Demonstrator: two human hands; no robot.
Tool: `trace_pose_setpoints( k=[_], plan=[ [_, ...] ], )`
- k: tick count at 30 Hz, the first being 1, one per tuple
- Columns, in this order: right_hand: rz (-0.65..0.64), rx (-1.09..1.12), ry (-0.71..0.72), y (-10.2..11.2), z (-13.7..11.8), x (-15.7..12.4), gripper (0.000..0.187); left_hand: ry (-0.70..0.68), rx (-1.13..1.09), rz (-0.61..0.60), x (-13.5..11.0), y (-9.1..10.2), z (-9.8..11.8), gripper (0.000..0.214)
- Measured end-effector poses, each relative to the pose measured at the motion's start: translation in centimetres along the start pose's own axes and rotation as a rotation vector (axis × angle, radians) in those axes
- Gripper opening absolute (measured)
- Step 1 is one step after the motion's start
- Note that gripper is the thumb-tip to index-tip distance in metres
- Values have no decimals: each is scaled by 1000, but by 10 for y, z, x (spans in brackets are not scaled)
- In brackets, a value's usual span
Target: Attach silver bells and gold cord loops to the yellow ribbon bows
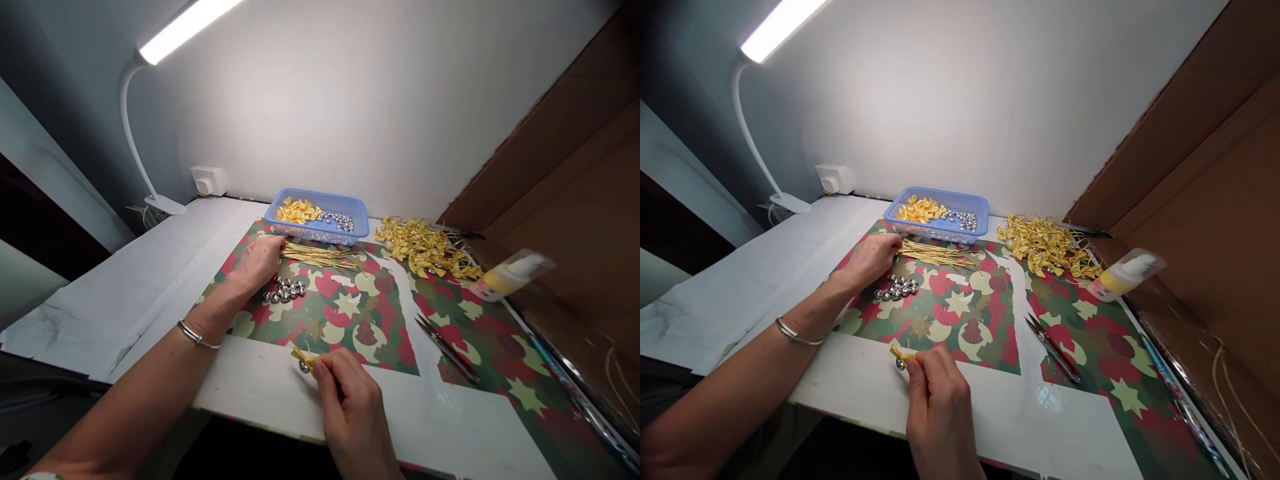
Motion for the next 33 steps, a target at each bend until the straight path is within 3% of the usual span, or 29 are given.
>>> trace_pose_setpoints(
  k=[9,14,18,22,25,27,30,33],
  plan=[
    [24,-58,-9,0,-1,4,30,80,-417,131,-2,44,15,19],
    [56,-140,-108,5,16,13,27,90,-728,11,-49,72,43,23],
    [91,-29,-236,21,22,16,23,321,-1171,-211,-114,61,54,11],
    [24,465,-528,14,21,4,39,459,-1256,-282,-160,46,56,5],
    [29,808,-755,4,20,-7,43,406,-1276,-415,-178,37,68,5],
    [79,907,-822,3,22,-11,36,336,-1301,-548,-188,33,79,9],
    [125,896,-825,5,26,-12,32,345,-1385,-703,-199,27,85,10],
    [134,813,-793,5,30,-12,36,423,-1468,-747,-201,23,84,12]
  ],
)
Point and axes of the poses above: each hand's wrist, its own x-axis towards the middle knuckle, its own y-axis out of the back of the hand, z = x × y, the point moved 9 cm from there along x, towards the middle knuckle, and after that the axes turned 12 degrees about z, right-handed, at the moved point
